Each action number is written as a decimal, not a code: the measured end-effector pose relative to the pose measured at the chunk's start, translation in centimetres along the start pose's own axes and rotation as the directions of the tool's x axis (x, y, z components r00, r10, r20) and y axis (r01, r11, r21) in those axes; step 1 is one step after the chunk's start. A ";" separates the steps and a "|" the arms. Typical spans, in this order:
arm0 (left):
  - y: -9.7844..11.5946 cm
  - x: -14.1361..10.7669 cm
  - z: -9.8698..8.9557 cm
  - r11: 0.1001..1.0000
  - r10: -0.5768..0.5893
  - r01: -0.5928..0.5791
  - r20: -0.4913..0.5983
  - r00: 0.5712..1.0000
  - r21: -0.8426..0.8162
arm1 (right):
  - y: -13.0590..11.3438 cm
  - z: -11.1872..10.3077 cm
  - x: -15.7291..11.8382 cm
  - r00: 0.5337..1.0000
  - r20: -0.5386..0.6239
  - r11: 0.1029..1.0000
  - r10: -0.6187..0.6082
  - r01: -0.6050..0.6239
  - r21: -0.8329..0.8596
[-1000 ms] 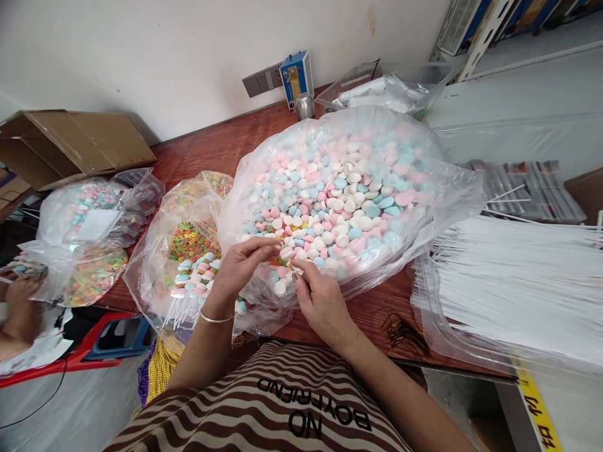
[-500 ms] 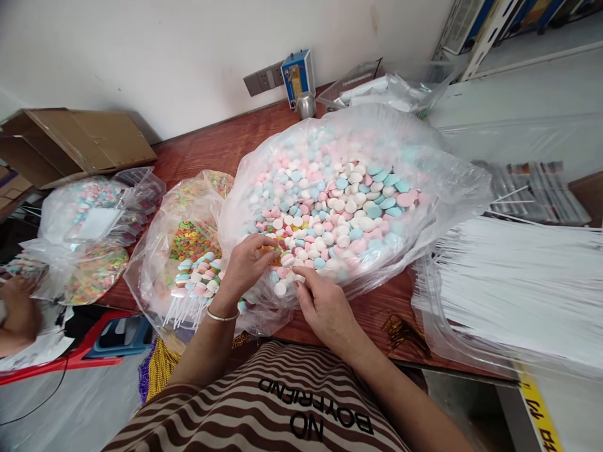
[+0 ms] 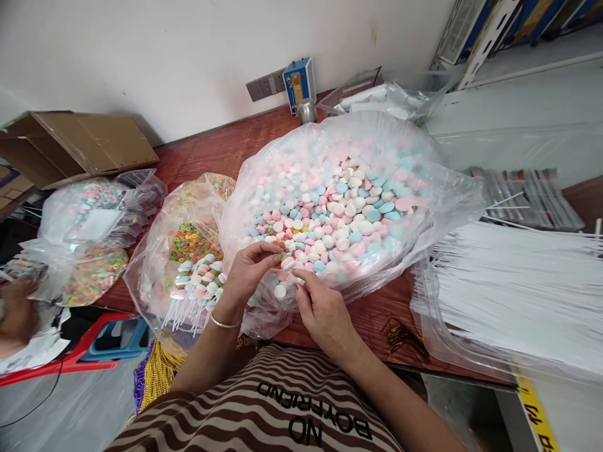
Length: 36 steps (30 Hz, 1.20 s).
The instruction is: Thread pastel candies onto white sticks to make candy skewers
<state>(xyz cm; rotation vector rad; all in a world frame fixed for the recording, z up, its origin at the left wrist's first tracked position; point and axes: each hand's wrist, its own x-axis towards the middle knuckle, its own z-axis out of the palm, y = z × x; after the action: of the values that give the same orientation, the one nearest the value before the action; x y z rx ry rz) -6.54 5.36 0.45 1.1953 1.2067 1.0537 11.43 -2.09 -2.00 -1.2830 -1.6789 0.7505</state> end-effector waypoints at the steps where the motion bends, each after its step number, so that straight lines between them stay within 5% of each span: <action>1: -0.1 -0.1 0.4 0.997 -0.015 0.014 -0.012 1.000 -0.072 | 0.0 0.2 0.0 1.000 -0.020 1.000 -0.001 0.001 -0.007; 6: 0.4 -1.1 4.1 0.850 -0.112 0.063 -0.063 0.992 -0.523 | -0.2 0.8 0.4 0.997 -0.073 0.999 -0.036 0.035 -0.017; 9: 0.9 -2.0 6.5 0.761 -0.131 0.094 -0.011 0.991 -0.642 | -0.7 0.5 0.7 0.996 -0.079 0.999 -0.028 0.031 0.034; 15: 0.5 -2.5 7.9 0.772 -0.152 0.076 -0.068 0.986 -0.631 | -1.3 -0.9 -0.2 0.998 -0.049 0.995 -0.047 0.051 0.086; 22: -0.1 -3.7 9.4 0.870 -0.097 0.036 -0.098 0.990 -0.492 | -0.8 0.2 0.2 0.994 -0.095 0.998 -0.044 0.048 0.037; 26: 0.2 -2.8 8.4 0.898 -0.045 0.016 -0.057 0.997 -0.440 | -1.1 -0.2 0.9 0.988 -0.148 0.996 -0.050 0.060 0.060; 28: 0.9 -1.0 6.7 0.948 0.064 -0.083 -0.071 0.995 -0.308 | -1.1 -1.1 1.0 0.981 -0.189 0.997 -0.038 0.050 0.060; 30: 1.7 1.6 4.5 0.963 0.269 -0.265 -0.125 0.955 0.045 | -0.8 -2.0 0.9 0.969 -0.245 0.999 -0.013 0.025 0.045; 33: 2.2 5.7 2.1 0.681 0.425 -0.385 0.093 0.901 0.623 | -0.2 -2.9 0.7 0.956 -0.293 1.000 0.017 -0.010 0.026; 36: 1.9 8.8 1.6 0.415 0.395 -0.427 0.263 0.880 0.803 | 0.4 -3.1 0.5 0.958 -0.285 1.000 0.020 -0.015 0.021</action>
<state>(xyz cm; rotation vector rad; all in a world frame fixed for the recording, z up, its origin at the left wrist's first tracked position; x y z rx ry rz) -4.12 14.08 1.37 2.3929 1.4950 0.7395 14.34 -1.63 -0.83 -1.3259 -1.4258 0.5590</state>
